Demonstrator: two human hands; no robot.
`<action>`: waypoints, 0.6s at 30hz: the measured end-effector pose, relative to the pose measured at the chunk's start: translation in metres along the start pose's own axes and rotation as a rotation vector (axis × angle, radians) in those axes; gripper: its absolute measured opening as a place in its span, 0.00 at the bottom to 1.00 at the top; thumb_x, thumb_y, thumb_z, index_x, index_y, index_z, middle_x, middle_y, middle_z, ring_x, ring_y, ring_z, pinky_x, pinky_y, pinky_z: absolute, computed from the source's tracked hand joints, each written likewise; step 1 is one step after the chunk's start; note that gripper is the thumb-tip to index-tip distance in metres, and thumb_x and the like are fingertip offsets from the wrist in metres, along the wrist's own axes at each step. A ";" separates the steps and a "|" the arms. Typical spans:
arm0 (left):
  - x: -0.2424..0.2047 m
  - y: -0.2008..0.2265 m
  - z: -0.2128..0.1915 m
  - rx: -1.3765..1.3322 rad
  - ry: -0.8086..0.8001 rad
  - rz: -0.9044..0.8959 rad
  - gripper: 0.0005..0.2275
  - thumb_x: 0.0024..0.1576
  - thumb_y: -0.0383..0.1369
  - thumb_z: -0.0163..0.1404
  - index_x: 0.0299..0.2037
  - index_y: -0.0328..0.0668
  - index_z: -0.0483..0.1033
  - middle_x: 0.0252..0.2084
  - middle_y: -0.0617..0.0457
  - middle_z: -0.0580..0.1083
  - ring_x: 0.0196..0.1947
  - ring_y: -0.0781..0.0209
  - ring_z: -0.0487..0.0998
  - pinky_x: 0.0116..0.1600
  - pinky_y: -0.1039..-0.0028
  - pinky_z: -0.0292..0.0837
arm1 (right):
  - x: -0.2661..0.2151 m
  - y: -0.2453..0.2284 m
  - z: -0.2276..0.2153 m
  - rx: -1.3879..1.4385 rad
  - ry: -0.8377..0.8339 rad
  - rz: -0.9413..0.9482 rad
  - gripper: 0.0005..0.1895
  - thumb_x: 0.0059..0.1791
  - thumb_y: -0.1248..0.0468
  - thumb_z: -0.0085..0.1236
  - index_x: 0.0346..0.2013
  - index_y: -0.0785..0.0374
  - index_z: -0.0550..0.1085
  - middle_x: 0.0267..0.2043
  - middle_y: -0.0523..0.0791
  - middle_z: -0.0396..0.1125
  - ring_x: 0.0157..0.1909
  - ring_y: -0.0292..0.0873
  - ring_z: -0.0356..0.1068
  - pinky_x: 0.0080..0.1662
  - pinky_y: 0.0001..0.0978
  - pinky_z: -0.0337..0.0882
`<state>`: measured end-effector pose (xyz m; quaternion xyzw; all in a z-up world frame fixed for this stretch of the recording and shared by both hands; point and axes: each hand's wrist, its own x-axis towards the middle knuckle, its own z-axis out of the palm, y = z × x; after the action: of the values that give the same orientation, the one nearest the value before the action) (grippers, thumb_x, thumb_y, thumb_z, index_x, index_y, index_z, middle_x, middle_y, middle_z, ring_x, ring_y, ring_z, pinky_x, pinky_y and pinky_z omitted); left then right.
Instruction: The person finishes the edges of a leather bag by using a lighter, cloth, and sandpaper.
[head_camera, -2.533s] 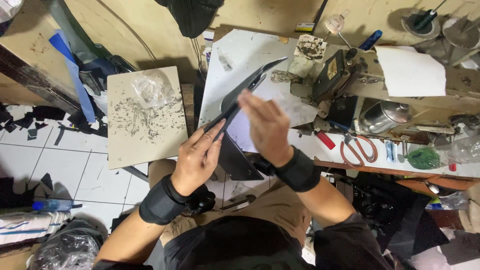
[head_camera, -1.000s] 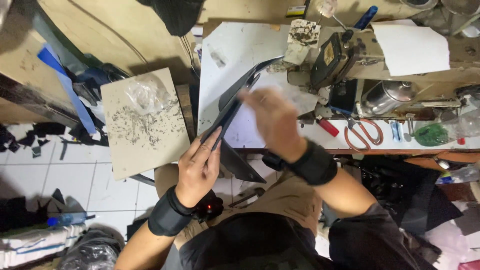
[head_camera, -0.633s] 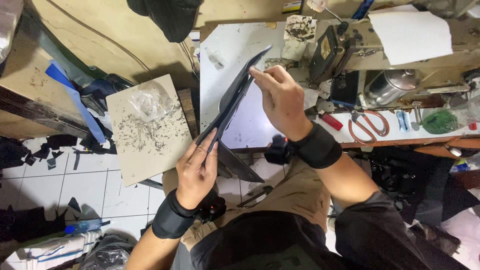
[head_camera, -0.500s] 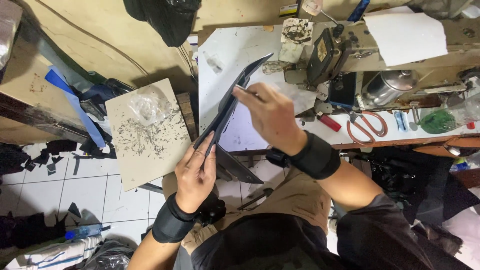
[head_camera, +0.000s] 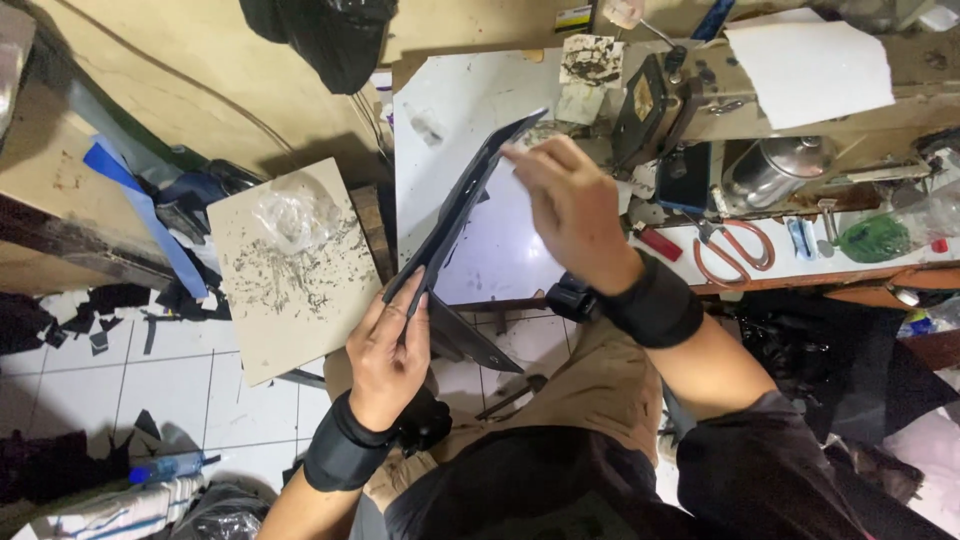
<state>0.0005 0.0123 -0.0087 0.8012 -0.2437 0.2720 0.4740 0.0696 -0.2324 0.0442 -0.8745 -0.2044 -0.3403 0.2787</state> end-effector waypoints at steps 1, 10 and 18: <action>-0.002 0.000 -0.001 -0.024 -0.008 -0.009 0.15 0.63 0.19 0.52 0.61 0.33 0.74 0.53 0.38 0.77 0.43 0.60 0.83 0.42 0.77 0.77 | -0.001 -0.008 0.000 0.028 0.015 -0.020 0.11 0.55 0.70 0.57 0.52 0.62 0.78 0.40 0.48 0.69 0.35 0.48 0.71 0.36 0.38 0.70; -0.002 -0.004 0.000 -0.020 -0.032 -0.162 0.17 0.60 0.18 0.54 0.59 0.33 0.76 0.48 0.41 0.80 0.22 0.67 0.74 0.25 0.78 0.66 | 0.017 0.002 -0.015 -0.175 0.005 -0.139 0.09 0.56 0.71 0.58 0.50 0.62 0.79 0.41 0.48 0.69 0.39 0.49 0.71 0.38 0.38 0.70; 0.002 0.005 -0.002 -0.060 -0.010 -0.022 0.16 0.61 0.18 0.51 0.60 0.30 0.73 0.52 0.38 0.76 0.35 0.56 0.80 0.37 0.72 0.77 | -0.012 -0.022 0.012 -0.090 -0.068 -0.230 0.12 0.56 0.72 0.54 0.53 0.62 0.78 0.39 0.47 0.70 0.35 0.43 0.69 0.34 0.33 0.70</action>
<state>-0.0017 0.0114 -0.0036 0.7906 -0.2453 0.2553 0.4996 0.0548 -0.2104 0.0363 -0.8677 -0.2974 -0.3492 0.1915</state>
